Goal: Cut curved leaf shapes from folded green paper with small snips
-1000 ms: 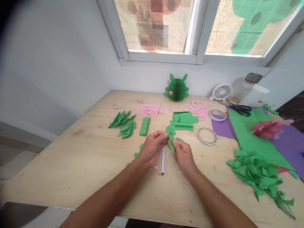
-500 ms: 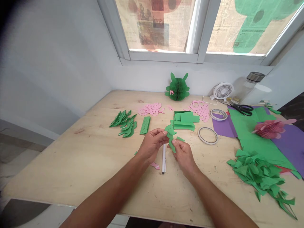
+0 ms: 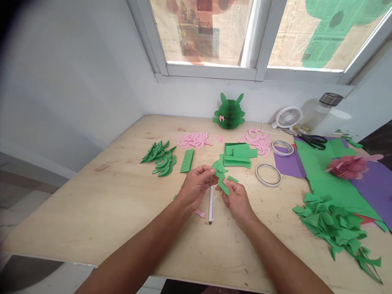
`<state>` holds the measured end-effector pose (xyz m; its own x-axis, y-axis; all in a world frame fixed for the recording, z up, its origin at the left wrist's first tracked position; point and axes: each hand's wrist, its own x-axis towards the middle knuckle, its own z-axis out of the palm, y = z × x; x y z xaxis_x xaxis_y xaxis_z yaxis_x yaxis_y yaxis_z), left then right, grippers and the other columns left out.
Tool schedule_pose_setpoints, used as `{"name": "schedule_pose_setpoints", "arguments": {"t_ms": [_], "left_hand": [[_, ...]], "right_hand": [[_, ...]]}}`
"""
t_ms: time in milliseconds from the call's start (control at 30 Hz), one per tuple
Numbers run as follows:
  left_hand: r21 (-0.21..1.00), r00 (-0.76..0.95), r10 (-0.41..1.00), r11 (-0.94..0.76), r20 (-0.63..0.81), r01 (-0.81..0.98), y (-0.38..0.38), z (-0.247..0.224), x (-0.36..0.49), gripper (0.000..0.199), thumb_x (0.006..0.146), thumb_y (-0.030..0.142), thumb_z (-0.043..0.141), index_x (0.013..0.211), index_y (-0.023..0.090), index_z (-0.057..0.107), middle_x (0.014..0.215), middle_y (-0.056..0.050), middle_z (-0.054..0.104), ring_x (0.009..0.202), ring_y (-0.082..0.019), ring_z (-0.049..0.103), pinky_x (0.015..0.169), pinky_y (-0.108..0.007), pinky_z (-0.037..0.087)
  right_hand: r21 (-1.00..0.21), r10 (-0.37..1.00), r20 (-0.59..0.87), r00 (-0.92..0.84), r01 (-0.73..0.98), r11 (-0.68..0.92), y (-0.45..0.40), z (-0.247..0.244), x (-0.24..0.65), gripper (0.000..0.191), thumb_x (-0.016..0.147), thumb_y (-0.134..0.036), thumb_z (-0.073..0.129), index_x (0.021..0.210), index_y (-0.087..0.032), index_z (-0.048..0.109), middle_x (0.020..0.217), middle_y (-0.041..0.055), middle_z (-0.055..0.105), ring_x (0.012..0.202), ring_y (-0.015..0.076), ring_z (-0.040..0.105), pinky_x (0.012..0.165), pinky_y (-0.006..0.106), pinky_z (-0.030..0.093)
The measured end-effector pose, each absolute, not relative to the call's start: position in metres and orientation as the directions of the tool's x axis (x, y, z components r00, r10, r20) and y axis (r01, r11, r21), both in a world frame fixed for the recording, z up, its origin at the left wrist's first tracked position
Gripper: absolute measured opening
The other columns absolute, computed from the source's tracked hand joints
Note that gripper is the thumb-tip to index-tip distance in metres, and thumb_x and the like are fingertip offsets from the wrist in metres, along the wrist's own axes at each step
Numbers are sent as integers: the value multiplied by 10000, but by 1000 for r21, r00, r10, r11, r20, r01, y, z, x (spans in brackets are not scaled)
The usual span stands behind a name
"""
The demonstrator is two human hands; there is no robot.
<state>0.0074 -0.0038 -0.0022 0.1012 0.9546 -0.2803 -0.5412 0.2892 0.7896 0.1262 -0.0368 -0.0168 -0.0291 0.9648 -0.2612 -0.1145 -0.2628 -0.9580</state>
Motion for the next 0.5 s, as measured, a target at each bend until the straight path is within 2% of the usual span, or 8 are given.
{"name": "schedule_pose_setpoints", "arguments": {"t_ms": [500], "left_hand": [[805, 97, 962, 268, -257, -529, -5, -5, 10, 204, 546, 248, 745, 629, 138, 594, 570, -7, 589, 559, -120, 558, 613, -275, 456]], "right_hand": [[-964, 969, -248, 2, -100, -247, -37, -20, 127, 440, 716, -602, 571, 635, -170, 544, 420, -88, 260, 384, 65, 192, 380, 218, 125]]}}
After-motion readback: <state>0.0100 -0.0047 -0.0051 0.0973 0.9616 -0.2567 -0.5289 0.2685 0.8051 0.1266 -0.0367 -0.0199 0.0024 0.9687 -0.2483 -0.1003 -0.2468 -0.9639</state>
